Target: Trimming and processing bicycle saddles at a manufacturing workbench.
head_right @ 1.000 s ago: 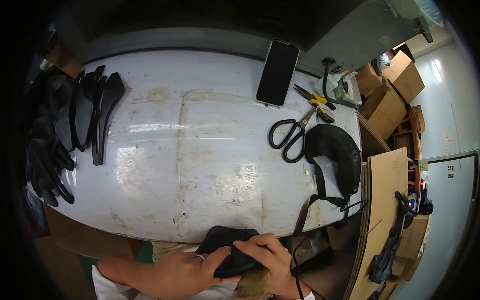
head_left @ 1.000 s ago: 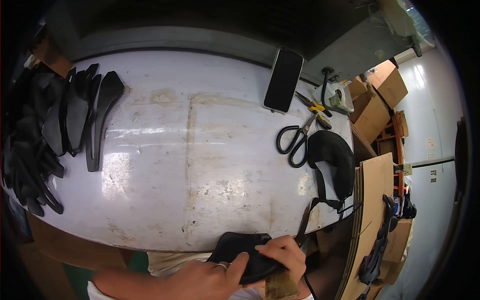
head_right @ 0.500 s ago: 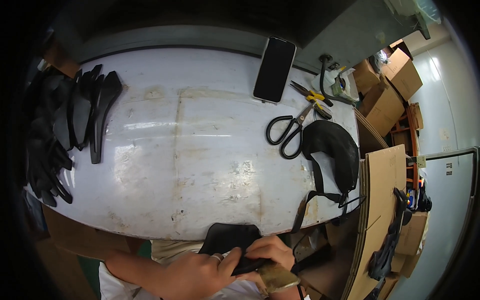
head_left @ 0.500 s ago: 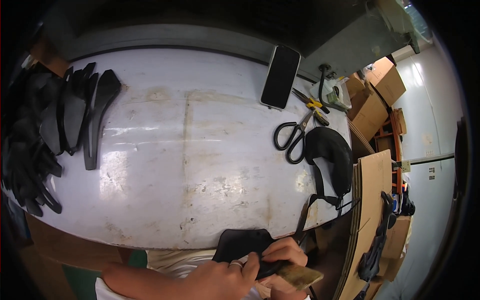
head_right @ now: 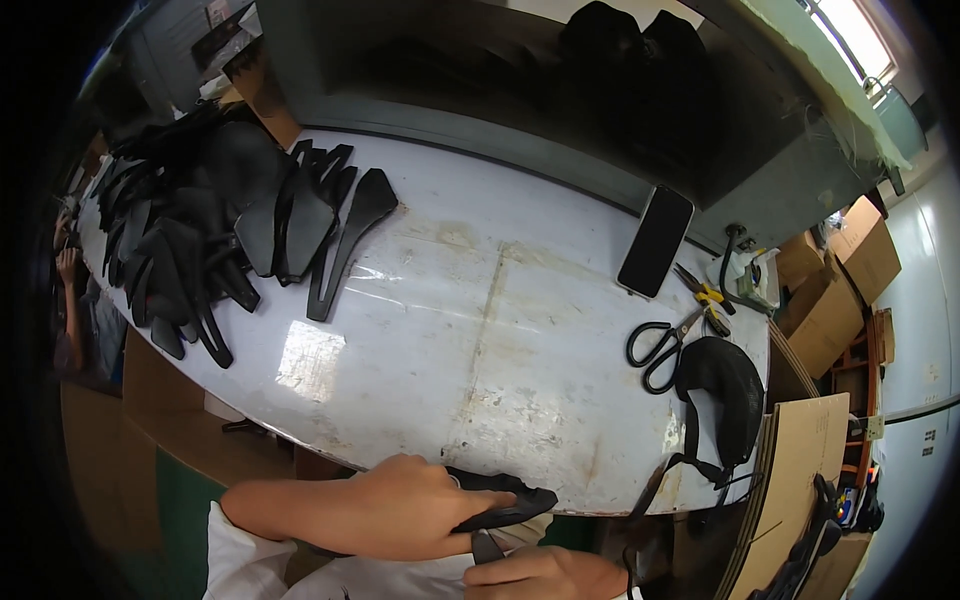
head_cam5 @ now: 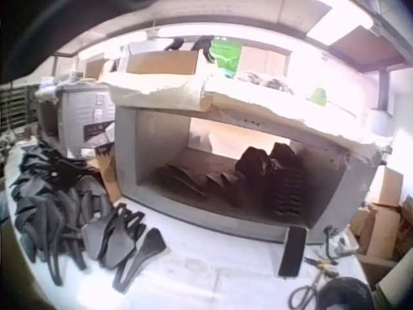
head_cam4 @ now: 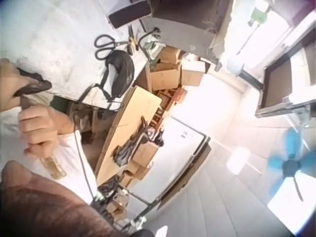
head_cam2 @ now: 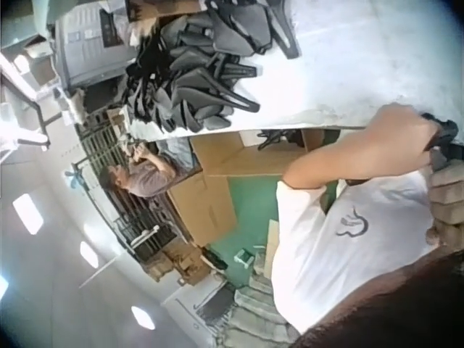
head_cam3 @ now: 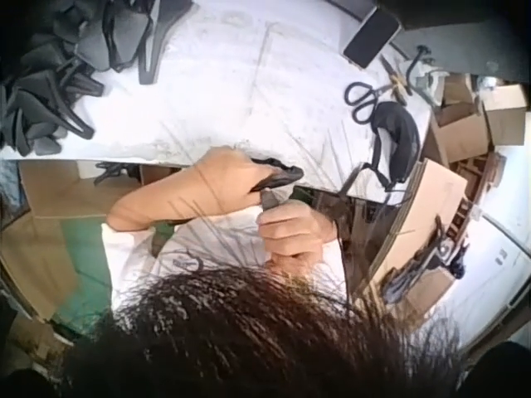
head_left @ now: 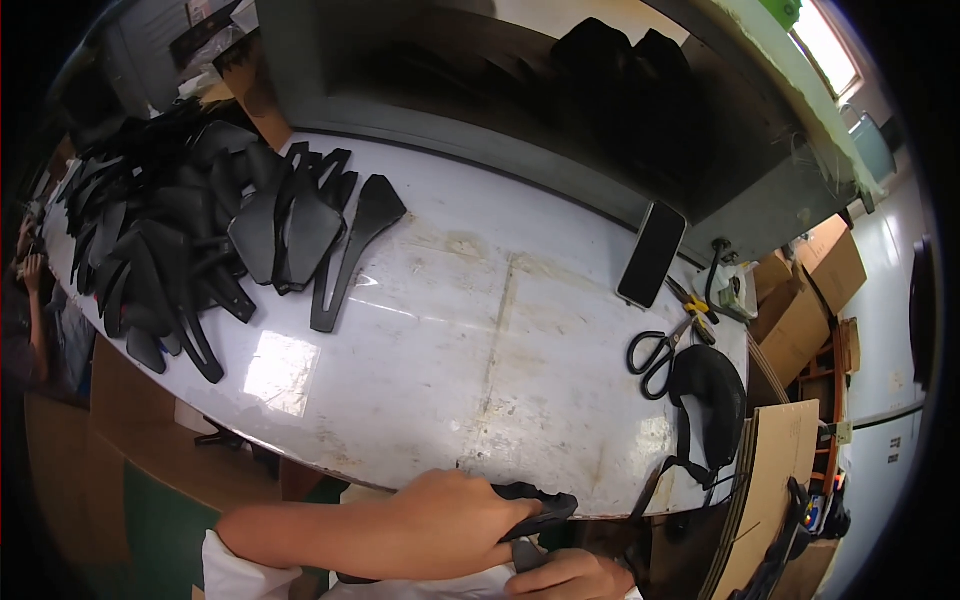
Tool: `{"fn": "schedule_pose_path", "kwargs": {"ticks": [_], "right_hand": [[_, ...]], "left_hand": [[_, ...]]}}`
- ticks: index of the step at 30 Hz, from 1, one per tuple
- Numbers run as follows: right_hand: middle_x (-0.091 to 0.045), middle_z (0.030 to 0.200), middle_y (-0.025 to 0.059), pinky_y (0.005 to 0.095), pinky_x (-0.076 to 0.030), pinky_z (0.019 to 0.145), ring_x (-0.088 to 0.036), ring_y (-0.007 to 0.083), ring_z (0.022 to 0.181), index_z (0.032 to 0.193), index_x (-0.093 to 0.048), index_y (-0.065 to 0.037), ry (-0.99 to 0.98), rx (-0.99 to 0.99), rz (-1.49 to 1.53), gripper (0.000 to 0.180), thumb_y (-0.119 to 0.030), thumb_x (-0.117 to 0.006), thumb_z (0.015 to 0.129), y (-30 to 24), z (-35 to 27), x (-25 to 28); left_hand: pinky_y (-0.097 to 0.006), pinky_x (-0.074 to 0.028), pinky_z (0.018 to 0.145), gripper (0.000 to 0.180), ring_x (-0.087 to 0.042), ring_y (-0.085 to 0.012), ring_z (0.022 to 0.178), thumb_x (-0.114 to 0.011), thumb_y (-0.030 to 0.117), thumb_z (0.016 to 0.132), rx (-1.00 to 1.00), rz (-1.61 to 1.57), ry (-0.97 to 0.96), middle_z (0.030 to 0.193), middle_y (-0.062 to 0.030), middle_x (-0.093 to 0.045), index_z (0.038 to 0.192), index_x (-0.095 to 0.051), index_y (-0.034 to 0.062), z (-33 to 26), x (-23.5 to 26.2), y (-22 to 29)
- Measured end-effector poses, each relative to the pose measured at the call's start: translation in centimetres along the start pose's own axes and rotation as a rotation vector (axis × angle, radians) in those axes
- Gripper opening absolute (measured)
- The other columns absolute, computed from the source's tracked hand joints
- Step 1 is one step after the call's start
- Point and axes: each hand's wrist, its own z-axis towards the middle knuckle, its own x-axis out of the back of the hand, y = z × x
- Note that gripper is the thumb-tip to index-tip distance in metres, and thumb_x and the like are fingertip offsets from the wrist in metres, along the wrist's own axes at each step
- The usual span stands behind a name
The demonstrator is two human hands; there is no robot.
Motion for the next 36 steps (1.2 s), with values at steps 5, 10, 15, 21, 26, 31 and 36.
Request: {"fn": "schedule_pose_path", "kwargs": {"ticks": [5, 10, 15, 21, 26, 31, 36], "right_hand": [[-0.062, 0.069, 0.0138, 0.0446, -0.059, 0.069, -0.066, 0.0295, 0.064, 0.081, -0.061, -0.006, -0.013, 0.242, 0.068, 0.006, -0.006, -0.067, 0.083, 3.1, -0.7, -0.8], [-0.064, 0.073, 0.0135, 0.0404, -0.059, 0.066, -0.067, 0.0264, 0.064, 0.077, -0.061, -0.004, -0.250, -0.148, -0.081, 0.011, -0.007, -0.069, 0.085, 0.4, 2.8, 1.7], [-0.065, 0.073, 0.0145, 0.0415, -0.060, 0.066, -0.067, 0.0254, 0.064, 0.078, -0.058, -0.003, 0.366, -0.105, 0.109, 0.023, -0.015, -0.072, 0.091, 1.1, -0.3, 0.2], [-0.064, 0.073, 0.0173, 0.0443, -0.057, 0.062, -0.065, 0.0306, 0.062, 0.080, -0.058, -0.001, 0.066, 0.104, 0.034, 0.023, -0.014, -0.074, 0.090, 1.1, -0.3, 1.9], [-0.064, 0.074, 0.0169, 0.0454, -0.056, 0.064, -0.066, 0.0311, 0.064, 0.080, -0.058, -0.001, -0.099, -0.025, -0.027, 0.019, -0.010, -0.074, 0.085, 0.6, 0.8, 2.9], [-0.064, 0.075, 0.0154, 0.0456, -0.057, 0.067, -0.066, 0.0312, 0.065, 0.080, -0.059, -0.002, 0.454, -0.222, 0.083, 0.020, -0.010, -0.076, 0.085, 0.0, -1.2, 0.6], [-0.067, 0.077, 0.0136, 0.0499, -0.059, 0.075, -0.067, 0.0323, 0.070, 0.078, -0.059, -0.004, 0.041, -0.061, 0.028, 0.020, -0.013, -0.076, 0.085, 1.9, -2.0, 2.3]], "left_hand": [[-0.046, -0.056, 0.059, 0.047, -0.069, -0.0380, 0.061, -0.061, 0.027, 0.094, -0.040, -0.010, 0.019, 0.068, -0.0190, -0.068, 0.135, -0.062, 0.0051, 0.3, -0.4, -0.3], [-0.045, -0.055, 0.057, 0.049, -0.069, -0.0369, 0.060, -0.060, 0.025, 0.094, 0.032, 0.016, -0.050, 0.067, -0.0190, -0.068, 0.138, -0.059, 0.0046, 0.8, -0.5, 0.1], [-0.045, -0.053, 0.054, 0.049, -0.065, -0.0367, 0.055, -0.058, 0.029, 0.097, 0.011, -0.033, -0.019, 0.062, -0.0161, -0.065, 0.139, -0.058, 0.0033, 0.2, -0.6, 0.0], [-0.047, -0.055, 0.055, 0.041, -0.067, -0.0395, 0.058, -0.055, 0.034, 0.102, 0.043, -0.068, -0.011, 0.062, -0.0190, -0.066, 0.121, -0.066, -0.0001, 0.3, 0.3, 0.6], [-0.043, -0.050, 0.048, 0.049, -0.062, -0.0336, 0.050, -0.055, 0.037, 0.102, 0.008, -0.025, 0.002, 0.054, -0.0131, -0.060, 0.139, -0.059, 0.0044, 0.5, -0.3, -0.2], [-0.040, -0.049, 0.047, 0.048, -0.062, -0.0317, 0.048, -0.057, 0.032, 0.099, 0.012, -0.083, 0.016, 0.054, -0.0129, -0.059, 0.137, -0.061, 0.0015, 0.6, -0.1, 0.0], [-0.039, -0.048, 0.046, 0.049, -0.061, -0.0302, 0.046, -0.061, 0.027, 0.096, 0.051, -0.095, 0.016, 0.053, -0.0120, -0.058, 0.136, -0.061, 0.0006, 0.6, 0.0, 0.2]]}}
